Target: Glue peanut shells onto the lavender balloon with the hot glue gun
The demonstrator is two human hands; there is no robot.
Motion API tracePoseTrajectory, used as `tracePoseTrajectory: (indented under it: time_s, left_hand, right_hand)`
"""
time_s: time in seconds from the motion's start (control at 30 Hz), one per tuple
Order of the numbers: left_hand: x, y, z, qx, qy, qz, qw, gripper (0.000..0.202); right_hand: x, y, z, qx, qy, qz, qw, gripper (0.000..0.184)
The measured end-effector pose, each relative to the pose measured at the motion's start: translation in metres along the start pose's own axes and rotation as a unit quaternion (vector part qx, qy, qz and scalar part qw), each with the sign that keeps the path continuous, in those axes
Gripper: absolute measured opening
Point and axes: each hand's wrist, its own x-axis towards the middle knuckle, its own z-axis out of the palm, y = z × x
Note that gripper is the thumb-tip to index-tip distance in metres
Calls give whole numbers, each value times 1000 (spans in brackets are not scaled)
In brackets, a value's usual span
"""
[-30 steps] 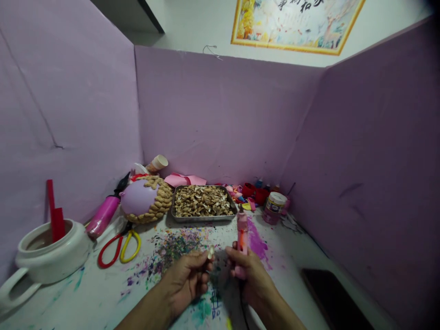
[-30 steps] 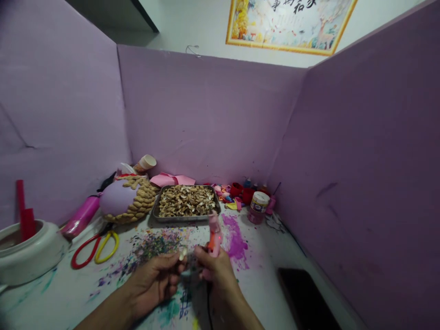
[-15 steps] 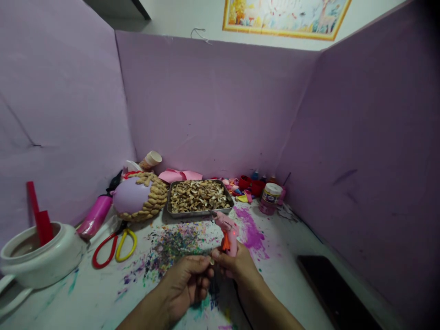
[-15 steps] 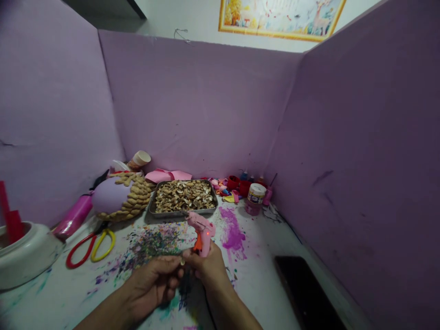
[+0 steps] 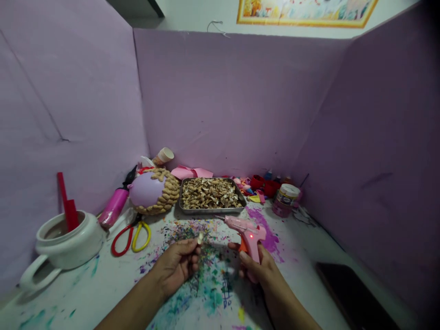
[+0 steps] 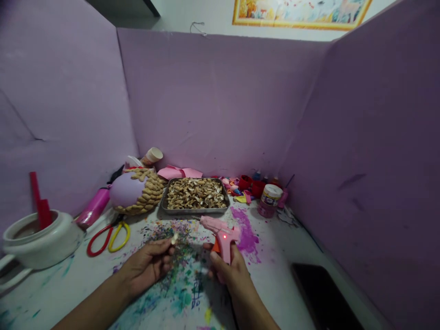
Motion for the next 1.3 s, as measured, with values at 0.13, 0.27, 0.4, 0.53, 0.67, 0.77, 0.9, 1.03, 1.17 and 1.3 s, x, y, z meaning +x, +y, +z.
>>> tracePoseTrajectory:
  time_s: [0.13, 0.27, 0.4, 0.53, 0.67, 0.77, 0.9, 1.03, 1.17, 1.3]
  left_hand:
    - [1, 1, -3, -23, 10, -7, 1000, 13]
    - [2, 1, -2, -36, 18, -18, 999, 14]
    - [5, -1, -4, -43, 19, -17, 999, 13]
    - [9, -3, -6, -45, 15, -12, 999, 14]
    - [8, -4, -4, -39, 18, -8, 999, 15]
    - [6, -4, -2, -33, 20, -7, 999, 16]
    - [5, -5, 0, -30, 22, -6, 999, 14]
    - [6, -5, -1, -29, 19, -5, 999, 16]
    - [5, -5, -1, -27, 17, -4, 999, 16]
    - [5, -6, -2, -26, 13, -5, 1000, 15]
  right_hand:
    - [-7, 10, -7, -48, -4, -17, 999, 47]
    - [-14, 16, -8, -106, 0, -38, 994, 45]
    - [-18, 20, -6, -129, -13, -47, 990, 46]
    - [-19, 22, -6, -162, -9, -79, 984, 45]
    - [-20, 20, -6, -192, -21, -82, 978, 39]
    - [-20, 17, -5, -200, -27, -94, 975, 36]
    - [-20, 15, -4, -199, -37, -101, 974, 36]
    - [-20, 15, -4, -205, -33, -108, 972, 36]
    - [-19, 16, -4, -201, -39, -108, 973, 38]
    - [-19, 16, -5, -203, -41, -110, 972, 37]
